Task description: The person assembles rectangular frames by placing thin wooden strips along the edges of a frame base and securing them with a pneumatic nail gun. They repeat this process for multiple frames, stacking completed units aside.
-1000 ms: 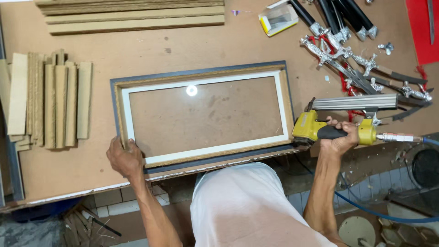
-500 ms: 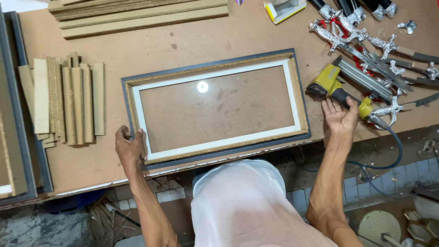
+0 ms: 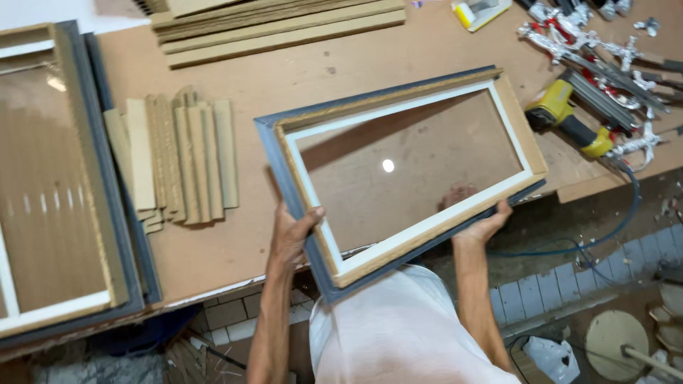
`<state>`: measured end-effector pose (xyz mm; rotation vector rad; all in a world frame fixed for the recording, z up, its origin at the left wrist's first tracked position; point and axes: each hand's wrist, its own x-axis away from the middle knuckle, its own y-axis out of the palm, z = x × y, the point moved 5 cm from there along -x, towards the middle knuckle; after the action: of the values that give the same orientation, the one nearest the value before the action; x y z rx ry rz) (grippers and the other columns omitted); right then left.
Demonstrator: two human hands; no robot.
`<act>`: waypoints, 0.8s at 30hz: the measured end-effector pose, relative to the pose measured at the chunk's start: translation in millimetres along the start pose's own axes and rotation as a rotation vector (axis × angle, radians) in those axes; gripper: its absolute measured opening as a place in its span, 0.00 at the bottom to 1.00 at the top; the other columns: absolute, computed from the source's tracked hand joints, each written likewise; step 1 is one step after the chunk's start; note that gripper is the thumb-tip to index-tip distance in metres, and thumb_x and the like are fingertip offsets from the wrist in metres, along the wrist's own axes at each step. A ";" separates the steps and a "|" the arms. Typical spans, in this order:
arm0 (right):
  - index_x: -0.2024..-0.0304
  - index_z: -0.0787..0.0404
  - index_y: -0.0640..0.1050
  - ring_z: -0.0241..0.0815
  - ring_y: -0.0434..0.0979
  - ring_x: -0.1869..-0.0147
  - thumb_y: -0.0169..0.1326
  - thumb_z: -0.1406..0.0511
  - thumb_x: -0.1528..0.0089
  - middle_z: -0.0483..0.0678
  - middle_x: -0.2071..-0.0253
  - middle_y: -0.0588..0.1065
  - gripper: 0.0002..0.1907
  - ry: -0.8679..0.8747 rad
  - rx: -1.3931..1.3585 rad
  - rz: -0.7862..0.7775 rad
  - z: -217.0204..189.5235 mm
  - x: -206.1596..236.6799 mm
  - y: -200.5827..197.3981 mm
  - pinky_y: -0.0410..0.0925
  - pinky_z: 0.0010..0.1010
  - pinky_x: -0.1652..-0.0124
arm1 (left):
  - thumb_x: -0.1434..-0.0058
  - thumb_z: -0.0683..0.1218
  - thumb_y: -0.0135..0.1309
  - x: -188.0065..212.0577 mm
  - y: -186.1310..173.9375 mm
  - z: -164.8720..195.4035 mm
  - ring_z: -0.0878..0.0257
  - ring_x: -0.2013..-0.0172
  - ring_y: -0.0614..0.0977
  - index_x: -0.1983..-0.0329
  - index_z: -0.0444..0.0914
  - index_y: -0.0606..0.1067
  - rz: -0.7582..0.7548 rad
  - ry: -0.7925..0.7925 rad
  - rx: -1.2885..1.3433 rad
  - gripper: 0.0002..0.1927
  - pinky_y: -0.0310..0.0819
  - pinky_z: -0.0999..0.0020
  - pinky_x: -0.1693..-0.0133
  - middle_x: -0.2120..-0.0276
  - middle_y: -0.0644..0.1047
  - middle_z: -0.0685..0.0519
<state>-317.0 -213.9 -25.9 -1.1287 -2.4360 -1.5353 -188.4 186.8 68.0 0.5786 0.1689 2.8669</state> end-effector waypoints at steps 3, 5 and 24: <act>0.56 0.69 0.75 0.54 0.73 0.55 0.50 0.44 0.41 0.58 0.59 0.74 0.33 -0.087 0.201 -0.052 -7.8 -27.4 13.5 0.70 0.41 0.53 | 0.52 0.56 0.67 30.9 3.0 21.2 0.60 0.68 0.82 0.55 0.30 0.73 0.015 0.023 -0.088 0.30 0.82 0.65 0.65 0.70 0.78 0.52; 0.57 0.70 0.76 0.53 0.77 0.55 0.51 0.46 0.43 0.58 0.60 0.75 0.32 -0.092 0.177 0.031 2.8 -30.5 21.0 0.75 0.41 0.52 | 0.54 0.56 0.67 50.8 -10.5 31.8 0.61 0.67 0.82 0.54 0.32 0.72 0.024 0.108 -0.076 0.31 0.82 0.65 0.63 0.69 0.77 0.52; 0.48 0.64 0.70 0.52 0.82 0.64 0.59 0.52 0.40 0.65 0.61 0.79 0.27 0.431 0.437 -0.750 392.4 19.0 399.4 0.78 0.36 0.61 | 0.42 0.52 0.64 195.6 -202.4 7.8 0.59 0.48 0.72 0.26 0.34 0.59 1.119 0.785 0.404 0.44 0.68 0.63 0.42 0.46 0.72 0.47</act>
<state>35.3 206.6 88.1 0.2064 -2.7698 -1.0698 -324.4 428.5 116.5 -0.7190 0.7571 4.0011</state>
